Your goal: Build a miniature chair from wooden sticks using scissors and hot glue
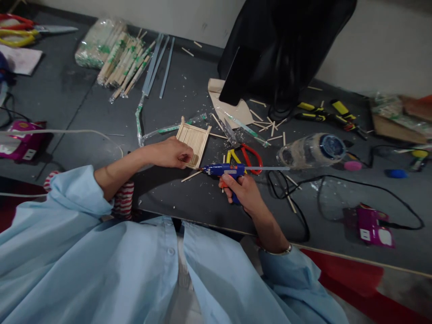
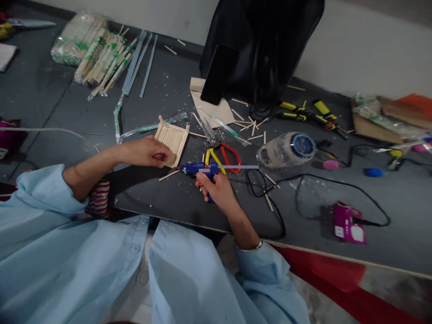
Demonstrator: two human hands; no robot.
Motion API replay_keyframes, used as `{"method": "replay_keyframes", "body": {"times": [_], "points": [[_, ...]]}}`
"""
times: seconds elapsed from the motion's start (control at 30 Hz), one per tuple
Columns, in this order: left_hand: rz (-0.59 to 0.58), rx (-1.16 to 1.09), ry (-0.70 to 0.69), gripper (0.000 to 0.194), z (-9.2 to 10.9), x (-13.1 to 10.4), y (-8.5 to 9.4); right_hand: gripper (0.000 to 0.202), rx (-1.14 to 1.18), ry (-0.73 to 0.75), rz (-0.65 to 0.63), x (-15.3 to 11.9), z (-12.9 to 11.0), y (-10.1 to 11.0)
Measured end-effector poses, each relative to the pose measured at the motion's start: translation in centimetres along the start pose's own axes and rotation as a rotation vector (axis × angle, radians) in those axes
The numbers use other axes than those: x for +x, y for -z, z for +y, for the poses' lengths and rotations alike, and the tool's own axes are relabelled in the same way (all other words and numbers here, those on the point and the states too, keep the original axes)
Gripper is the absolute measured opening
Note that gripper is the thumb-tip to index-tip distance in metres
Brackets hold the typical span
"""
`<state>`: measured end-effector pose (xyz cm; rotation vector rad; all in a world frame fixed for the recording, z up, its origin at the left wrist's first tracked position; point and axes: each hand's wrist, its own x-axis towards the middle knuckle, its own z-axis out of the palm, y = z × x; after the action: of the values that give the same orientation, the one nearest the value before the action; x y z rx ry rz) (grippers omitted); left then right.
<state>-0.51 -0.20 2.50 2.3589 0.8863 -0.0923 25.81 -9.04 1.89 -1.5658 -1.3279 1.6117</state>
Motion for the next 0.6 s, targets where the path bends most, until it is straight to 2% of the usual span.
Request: {"method": "replay_keyframes", "body": {"times": [0.4,0.6], "points": [[0.010,-0.021,-0.026,0.009,-0.11,-0.02,-0.02,0.048,-0.035,0.005,0.067,-0.13,-0.10,-0.46],[0.006,-0.015,-0.026,0.010,-0.21,-0.04,0.02,0.048,0.014,0.000,0.035,-0.02,0.04,-0.17]]}}
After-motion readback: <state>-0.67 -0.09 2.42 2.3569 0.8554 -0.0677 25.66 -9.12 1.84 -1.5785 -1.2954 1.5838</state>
